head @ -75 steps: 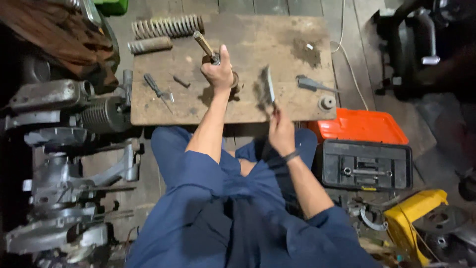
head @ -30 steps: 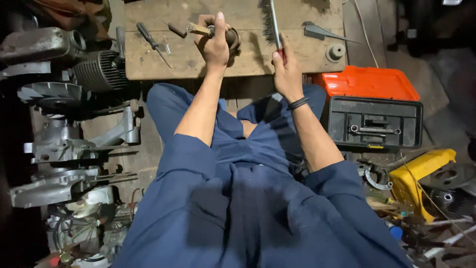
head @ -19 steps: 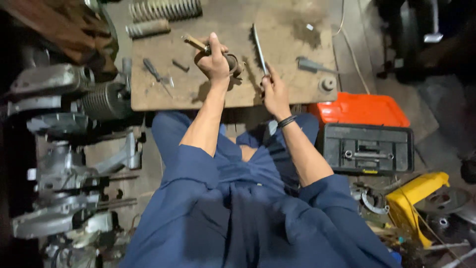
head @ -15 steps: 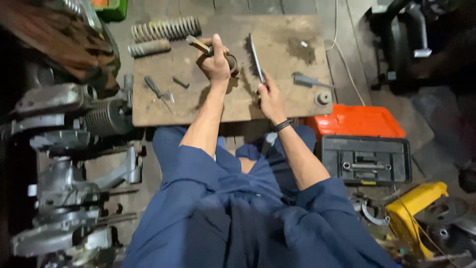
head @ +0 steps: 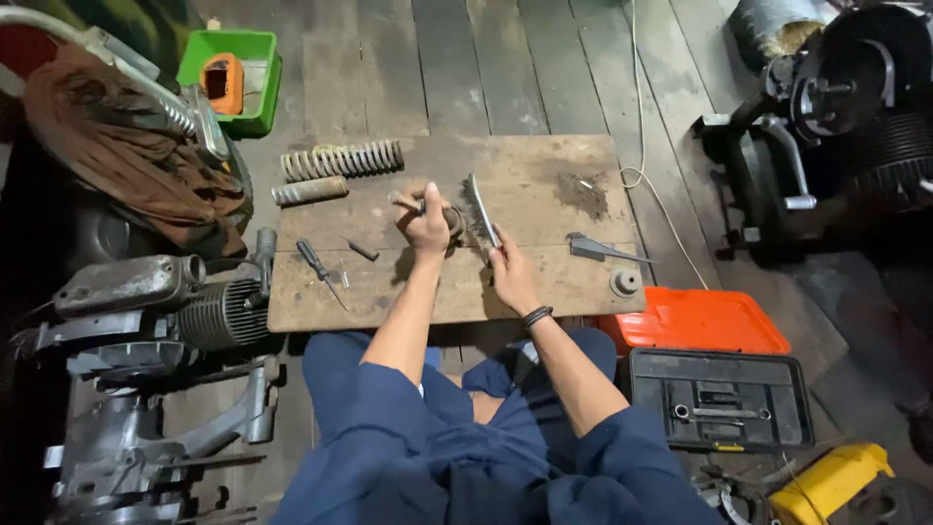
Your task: Repairing and cleaning small motorcycle engine components using a wire brush, pliers, and a screwdriver on a floor-level workbench.
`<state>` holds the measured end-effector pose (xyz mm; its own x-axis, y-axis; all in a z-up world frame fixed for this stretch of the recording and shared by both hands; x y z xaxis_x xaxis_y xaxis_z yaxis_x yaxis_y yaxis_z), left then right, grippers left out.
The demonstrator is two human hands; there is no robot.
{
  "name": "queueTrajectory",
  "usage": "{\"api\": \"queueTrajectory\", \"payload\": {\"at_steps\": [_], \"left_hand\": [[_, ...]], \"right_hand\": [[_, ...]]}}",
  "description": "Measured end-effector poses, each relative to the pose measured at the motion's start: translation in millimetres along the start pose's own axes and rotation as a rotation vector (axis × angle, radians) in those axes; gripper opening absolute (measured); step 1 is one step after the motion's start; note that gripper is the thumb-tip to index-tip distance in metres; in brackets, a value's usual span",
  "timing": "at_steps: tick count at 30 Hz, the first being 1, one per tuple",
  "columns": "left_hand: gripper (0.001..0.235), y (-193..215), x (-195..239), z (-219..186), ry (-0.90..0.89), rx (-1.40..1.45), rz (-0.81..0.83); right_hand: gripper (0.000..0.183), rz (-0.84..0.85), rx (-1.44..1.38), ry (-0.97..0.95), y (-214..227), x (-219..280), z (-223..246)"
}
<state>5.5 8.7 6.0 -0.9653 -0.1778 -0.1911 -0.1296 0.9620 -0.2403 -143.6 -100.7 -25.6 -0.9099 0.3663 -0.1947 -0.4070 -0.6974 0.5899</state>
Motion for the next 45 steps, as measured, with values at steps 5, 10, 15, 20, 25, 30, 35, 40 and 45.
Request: {"api": "queueTrajectory", "payload": {"at_steps": [5,10,15,20,25,30,35,40,45], "left_hand": [[0.038,7.8,4.7,8.5,0.011,0.053,0.030],[0.038,8.1,15.5,26.4,0.033,0.180,0.117],[0.037,11.8,14.3,31.2,-0.016,0.263,0.141],[0.038,15.6,26.2,25.3,-0.075,0.264,0.165],[0.039,19.6,21.8,19.9,-0.112,0.262,0.142],[0.039,16.2,-6.0,53.5,-0.146,0.297,0.102],[0.034,11.0,-0.5,24.7,-0.091,0.265,0.108],[0.034,15.2,2.5,24.7,-0.071,0.281,0.090],[0.037,17.5,-3.6,37.1,-0.038,0.264,0.086]], "right_hand": [[0.049,-0.040,0.004,0.114,2.9,-28.0,29.4],[0.046,-0.123,-0.013,0.251,-19.0,-27.1,15.2],[0.046,-0.062,0.069,0.191,-22.7,41.0,-21.4],[0.045,-0.134,0.051,0.261,-4.5,12.7,5.5],[0.044,-0.230,0.143,0.372,-31.1,-9.6,-1.0],[0.049,-0.090,0.275,0.282,-29.0,61.4,-31.6],[0.046,-0.142,0.308,0.311,-13.3,24.0,-9.4],[0.050,-0.174,0.255,0.384,-37.9,-9.2,-7.9],[0.052,-0.029,0.351,0.265,-26.6,59.4,-45.0]]}}
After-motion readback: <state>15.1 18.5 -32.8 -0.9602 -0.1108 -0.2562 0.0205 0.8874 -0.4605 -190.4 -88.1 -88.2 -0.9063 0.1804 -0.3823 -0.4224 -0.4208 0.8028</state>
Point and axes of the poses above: each hand's wrist, its own x-axis away from the middle knuckle, its own y-axis out of the back of the hand, z = x × y, the point moved 1 cm from there along -x, towards the middle knuckle, and after that the axes turned 12 degrees about y, right-handed, at the moved point
